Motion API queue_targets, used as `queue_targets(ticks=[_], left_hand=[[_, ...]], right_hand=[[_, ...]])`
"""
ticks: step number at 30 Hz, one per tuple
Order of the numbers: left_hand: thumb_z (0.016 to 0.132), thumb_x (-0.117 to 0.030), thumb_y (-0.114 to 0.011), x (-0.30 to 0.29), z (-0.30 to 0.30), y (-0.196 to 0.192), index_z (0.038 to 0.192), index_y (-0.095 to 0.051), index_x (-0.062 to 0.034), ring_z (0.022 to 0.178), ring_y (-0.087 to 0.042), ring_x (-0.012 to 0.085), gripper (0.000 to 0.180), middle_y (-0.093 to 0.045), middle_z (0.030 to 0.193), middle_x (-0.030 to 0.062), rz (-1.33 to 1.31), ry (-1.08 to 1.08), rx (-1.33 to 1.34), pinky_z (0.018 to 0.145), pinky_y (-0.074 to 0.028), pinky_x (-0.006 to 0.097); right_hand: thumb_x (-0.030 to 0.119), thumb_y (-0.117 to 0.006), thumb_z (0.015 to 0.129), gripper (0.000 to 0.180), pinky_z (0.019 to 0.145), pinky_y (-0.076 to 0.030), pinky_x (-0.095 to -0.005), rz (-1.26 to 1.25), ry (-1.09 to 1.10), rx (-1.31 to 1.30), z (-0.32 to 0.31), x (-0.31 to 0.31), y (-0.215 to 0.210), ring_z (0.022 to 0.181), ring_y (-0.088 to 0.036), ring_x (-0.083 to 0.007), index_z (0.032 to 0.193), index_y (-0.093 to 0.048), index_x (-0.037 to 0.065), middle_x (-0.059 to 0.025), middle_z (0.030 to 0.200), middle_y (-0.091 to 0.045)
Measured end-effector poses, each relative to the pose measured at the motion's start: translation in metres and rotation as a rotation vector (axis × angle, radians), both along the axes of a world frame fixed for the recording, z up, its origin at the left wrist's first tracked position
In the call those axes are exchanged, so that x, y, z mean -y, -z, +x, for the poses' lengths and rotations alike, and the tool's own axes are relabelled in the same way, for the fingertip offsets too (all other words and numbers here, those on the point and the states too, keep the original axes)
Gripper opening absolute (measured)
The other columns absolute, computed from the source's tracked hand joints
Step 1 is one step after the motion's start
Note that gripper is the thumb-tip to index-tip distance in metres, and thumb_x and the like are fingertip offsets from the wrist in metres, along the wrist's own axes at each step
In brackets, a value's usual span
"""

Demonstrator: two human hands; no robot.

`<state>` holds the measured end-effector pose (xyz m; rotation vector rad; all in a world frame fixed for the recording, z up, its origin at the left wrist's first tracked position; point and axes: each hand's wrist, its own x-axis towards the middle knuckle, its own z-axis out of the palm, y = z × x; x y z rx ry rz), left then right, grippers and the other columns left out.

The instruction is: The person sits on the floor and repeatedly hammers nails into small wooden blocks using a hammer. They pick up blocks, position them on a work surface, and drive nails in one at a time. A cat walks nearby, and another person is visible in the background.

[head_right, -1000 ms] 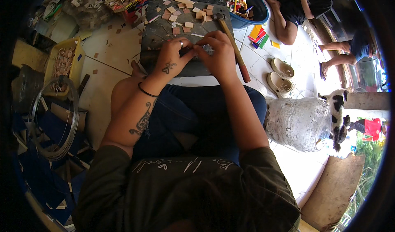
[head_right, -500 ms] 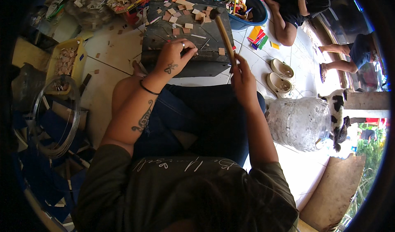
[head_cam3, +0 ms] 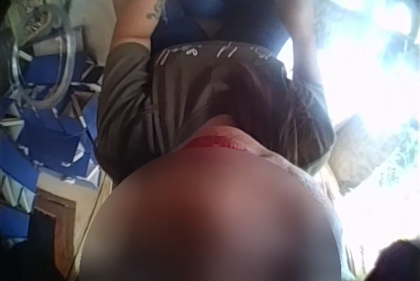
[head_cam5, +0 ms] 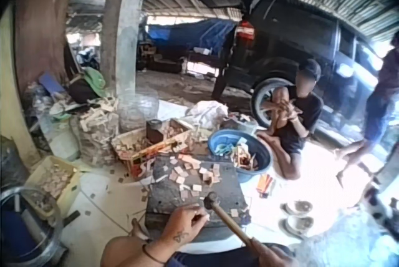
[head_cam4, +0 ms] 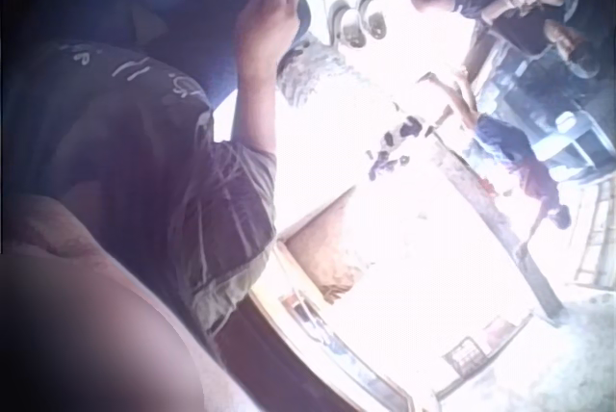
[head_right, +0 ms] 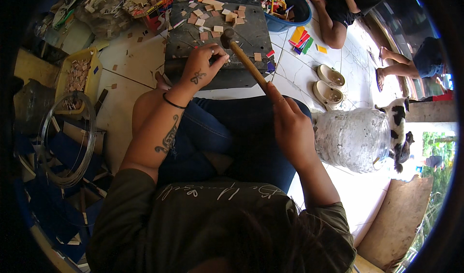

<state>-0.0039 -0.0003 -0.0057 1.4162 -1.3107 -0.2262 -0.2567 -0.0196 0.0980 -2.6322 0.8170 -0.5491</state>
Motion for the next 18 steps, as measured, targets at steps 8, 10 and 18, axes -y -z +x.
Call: queue_targets(ticks=[8,10,18], left_hand=[[0.082,-0.008,-0.066,-0.0006,0.0,0.0007,0.076,-0.061,0.0008,0.07,-0.062,0.0265,0.011,-0.062,0.075,0.0113,-0.009,0.03,-0.021,0.063,-0.047,0.034],[0.082,-0.008,-0.066,-0.0002,0.0008,0.002,0.076,-0.061,0.0005,0.07,-0.061,0.0266,0.012,-0.062,0.075,0.0113,-0.01,0.02,-0.016,0.063,-0.046,0.034],[0.082,-0.009,-0.067,0.001,0.0011,0.0047,0.076,-0.061,0.0005,0.071,-0.063,0.0268,0.012,-0.064,0.077,0.0114,-0.021,0.009,-0.017,0.064,-0.047,0.034]], right_hand=[[0.0,-0.051,0.09,0.051,0.064,-0.049,-0.0406,0.026,-0.005,0.032,0.0005,0.0,-0.0001,0.071,-0.062,-0.0336,0.137,-0.048,0.019,-0.0153,0.085,-0.059],[0.0,-0.051,0.09,0.05,0.065,-0.049,-0.0403,-0.012,-0.016,0.108,0.0001,-0.0013,0.0017,0.072,-0.062,-0.0338,0.137,-0.048,0.018,-0.0156,0.086,-0.06],[-0.001,-0.051,0.09,0.05,0.066,-0.05,-0.0376,0.041,-0.014,0.084,0.0004,0.0015,0.0076,0.072,-0.062,-0.0323,0.137,-0.048,0.017,-0.0159,0.086,-0.06]])
